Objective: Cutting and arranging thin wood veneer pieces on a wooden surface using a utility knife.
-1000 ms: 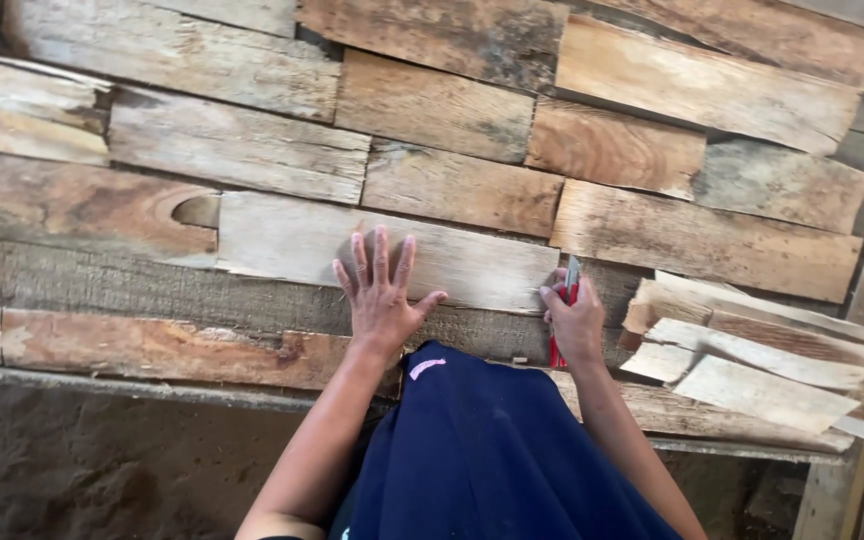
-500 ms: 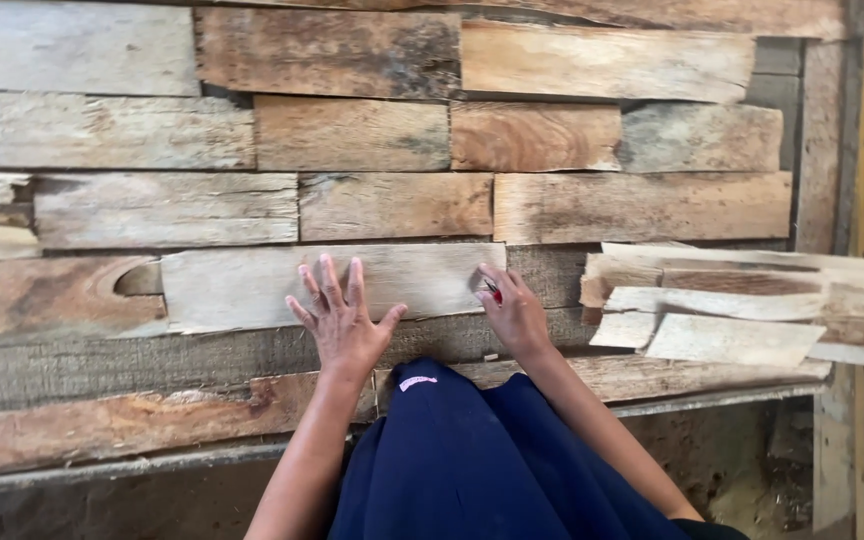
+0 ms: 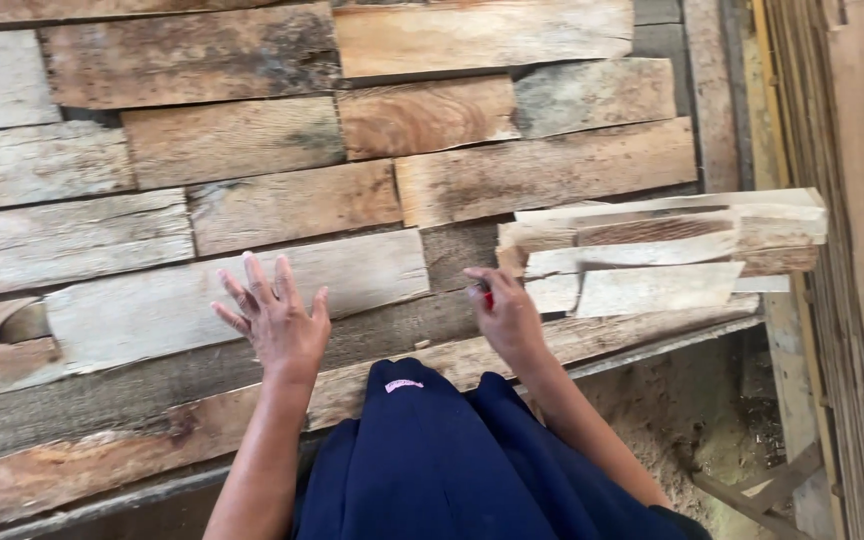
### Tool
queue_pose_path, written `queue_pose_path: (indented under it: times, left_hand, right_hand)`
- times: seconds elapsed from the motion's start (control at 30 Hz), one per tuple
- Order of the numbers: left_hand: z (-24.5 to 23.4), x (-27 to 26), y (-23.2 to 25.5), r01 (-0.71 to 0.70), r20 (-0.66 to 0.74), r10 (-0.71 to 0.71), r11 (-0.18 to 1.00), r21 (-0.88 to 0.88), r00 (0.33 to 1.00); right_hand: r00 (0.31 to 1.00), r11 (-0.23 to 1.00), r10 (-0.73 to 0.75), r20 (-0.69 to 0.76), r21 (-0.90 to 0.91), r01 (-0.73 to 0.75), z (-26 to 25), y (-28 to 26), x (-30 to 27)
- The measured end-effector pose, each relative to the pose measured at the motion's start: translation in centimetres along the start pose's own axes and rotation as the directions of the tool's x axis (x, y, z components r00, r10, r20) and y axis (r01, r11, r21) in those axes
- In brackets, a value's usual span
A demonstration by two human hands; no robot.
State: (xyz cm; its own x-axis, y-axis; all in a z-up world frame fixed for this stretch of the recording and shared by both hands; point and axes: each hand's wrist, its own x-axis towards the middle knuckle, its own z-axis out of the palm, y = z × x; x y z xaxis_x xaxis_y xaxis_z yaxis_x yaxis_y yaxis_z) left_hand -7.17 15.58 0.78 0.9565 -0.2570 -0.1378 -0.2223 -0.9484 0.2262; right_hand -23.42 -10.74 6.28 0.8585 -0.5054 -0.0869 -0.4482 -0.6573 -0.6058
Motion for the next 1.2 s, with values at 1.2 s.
queue_pose_path:
  times: [1.2]
  left_hand:
    - [10.7,2.7,53.4,-0.713,0.581,0.630,0.692,-0.117,0.516]
  right_hand:
    - [0.893,0.891,0.443,0.083,-0.146,-0.429,-15.3,29.3,-5.4]
